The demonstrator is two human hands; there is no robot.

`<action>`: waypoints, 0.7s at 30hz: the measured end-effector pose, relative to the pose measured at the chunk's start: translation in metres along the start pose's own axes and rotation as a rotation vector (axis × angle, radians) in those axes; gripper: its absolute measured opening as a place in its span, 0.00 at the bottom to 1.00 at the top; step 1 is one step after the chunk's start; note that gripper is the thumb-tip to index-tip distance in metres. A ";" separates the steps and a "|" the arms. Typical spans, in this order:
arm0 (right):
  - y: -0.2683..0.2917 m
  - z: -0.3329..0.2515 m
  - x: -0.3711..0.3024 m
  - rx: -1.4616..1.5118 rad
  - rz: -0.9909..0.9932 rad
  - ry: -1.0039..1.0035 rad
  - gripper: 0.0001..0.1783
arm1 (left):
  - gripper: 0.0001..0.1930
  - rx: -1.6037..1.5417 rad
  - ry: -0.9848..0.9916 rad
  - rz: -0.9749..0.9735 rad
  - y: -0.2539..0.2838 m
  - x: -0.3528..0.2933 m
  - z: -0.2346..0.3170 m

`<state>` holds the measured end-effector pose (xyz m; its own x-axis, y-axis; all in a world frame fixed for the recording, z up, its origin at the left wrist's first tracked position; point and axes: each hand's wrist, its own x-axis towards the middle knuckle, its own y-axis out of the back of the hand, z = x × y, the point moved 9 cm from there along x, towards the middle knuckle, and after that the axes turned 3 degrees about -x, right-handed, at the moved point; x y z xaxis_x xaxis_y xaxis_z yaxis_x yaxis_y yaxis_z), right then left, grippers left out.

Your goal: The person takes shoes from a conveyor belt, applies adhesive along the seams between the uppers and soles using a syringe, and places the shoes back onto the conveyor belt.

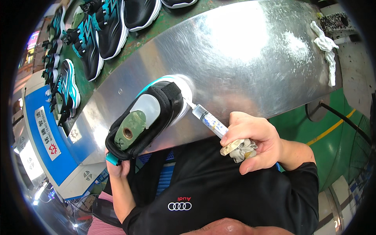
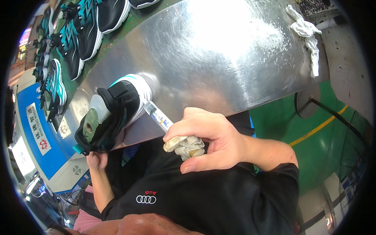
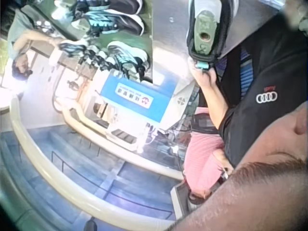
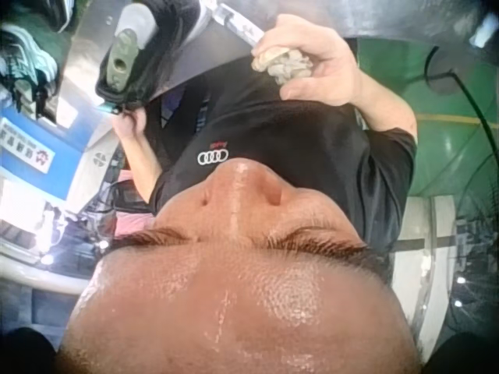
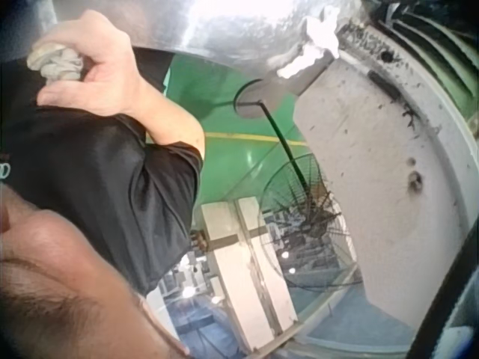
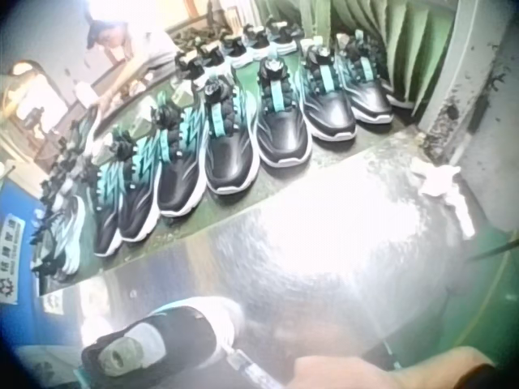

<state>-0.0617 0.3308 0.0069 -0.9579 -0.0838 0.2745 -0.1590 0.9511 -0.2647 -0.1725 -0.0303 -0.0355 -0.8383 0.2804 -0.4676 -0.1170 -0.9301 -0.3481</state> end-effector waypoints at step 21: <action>-0.033 -0.035 0.003 -0.153 -0.055 -0.078 0.30 | 0.43 -0.370 0.389 -0.360 -0.124 -0.068 -0.103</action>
<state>-0.0512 0.3096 0.0486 -0.9653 -0.1541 0.2108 -0.1792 0.9781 -0.1056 -0.0464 0.0907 -0.0443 -0.5187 0.6896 -0.5054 -0.1049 -0.6381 -0.7628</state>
